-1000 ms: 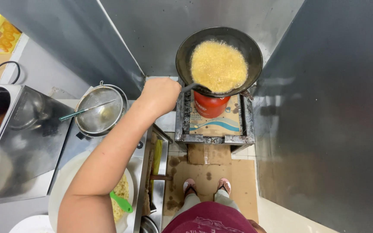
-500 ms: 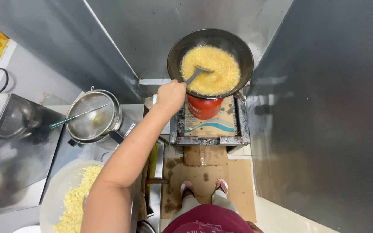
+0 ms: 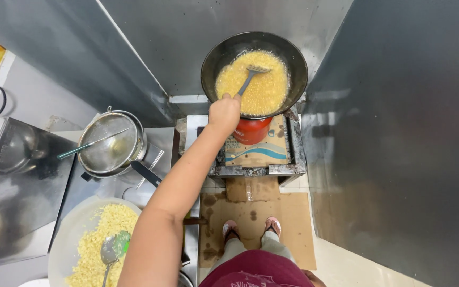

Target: Frying small food items in a wok and using a strainer to remove them.

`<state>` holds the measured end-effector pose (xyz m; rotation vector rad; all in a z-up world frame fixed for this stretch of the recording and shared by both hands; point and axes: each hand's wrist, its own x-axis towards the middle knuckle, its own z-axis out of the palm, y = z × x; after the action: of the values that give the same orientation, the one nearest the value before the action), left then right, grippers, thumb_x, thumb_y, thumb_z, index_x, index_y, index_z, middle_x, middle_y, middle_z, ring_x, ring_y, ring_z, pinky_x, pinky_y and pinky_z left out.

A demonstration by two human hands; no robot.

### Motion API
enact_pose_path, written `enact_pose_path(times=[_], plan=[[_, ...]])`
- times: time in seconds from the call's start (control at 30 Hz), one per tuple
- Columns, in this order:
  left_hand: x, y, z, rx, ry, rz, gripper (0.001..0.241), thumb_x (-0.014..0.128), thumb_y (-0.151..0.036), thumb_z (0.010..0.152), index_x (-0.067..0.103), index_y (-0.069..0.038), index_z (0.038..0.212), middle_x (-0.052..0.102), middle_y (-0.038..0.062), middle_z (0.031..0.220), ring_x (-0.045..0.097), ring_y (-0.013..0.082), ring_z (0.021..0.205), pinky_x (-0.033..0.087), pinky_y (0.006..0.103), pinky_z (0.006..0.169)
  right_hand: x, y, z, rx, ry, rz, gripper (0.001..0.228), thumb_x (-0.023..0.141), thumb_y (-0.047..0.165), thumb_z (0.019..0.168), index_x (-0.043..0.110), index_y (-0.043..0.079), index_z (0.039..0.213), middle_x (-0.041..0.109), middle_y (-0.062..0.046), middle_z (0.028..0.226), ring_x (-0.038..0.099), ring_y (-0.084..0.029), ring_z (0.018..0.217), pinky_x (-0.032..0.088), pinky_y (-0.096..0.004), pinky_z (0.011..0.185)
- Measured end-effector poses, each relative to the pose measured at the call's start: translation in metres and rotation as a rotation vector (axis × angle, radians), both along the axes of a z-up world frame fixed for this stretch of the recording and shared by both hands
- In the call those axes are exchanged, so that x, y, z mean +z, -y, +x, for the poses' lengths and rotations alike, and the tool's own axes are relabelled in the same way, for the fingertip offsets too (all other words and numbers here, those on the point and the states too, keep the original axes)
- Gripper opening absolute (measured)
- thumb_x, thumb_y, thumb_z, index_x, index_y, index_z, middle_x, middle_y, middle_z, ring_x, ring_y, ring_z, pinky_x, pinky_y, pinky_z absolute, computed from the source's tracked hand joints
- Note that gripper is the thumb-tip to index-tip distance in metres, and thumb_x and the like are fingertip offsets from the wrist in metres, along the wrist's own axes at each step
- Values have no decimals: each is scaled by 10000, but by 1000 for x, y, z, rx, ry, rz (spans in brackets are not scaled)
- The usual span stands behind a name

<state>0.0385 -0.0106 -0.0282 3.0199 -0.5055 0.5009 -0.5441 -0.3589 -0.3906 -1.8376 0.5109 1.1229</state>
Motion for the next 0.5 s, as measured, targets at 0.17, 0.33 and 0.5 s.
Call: enact_pose_path(times=[0.17, 0.33, 0.5], plan=[[-3, -12, -15, -60, -111, 45, 380, 623, 36, 835, 737, -91, 1175, 667, 123, 861, 694, 347, 543, 582, 500, 460, -18, 9, 41, -140, -110, 45, 576, 607, 482, 935, 678, 268, 1465, 751, 16, 1473, 702, -185, 1346, 427, -318, 1186], [52, -32, -56, -121, -287, 129, 298, 625, 103, 808, 694, -95, 1020, 673, 128, 880, 702, 325, 647, 569, 451, 497, -37, 8, 49, -195, -90, 219, 513, 626, 300, 985, 695, 86, 1446, 761, -115, 1427, 701, -237, 1336, 461, -318, 1179], [84, -53, -71, -94, -389, 166, 289, 587, 96, 802, 706, -118, 955, 693, 112, 864, 721, 365, 713, 566, 497, 543, -38, 12, 43, -362, -133, 371, 509, 514, 204, 1017, 611, 29, 1485, 710, -172, 1453, 643, -311, 1385, 420, -383, 1201]])
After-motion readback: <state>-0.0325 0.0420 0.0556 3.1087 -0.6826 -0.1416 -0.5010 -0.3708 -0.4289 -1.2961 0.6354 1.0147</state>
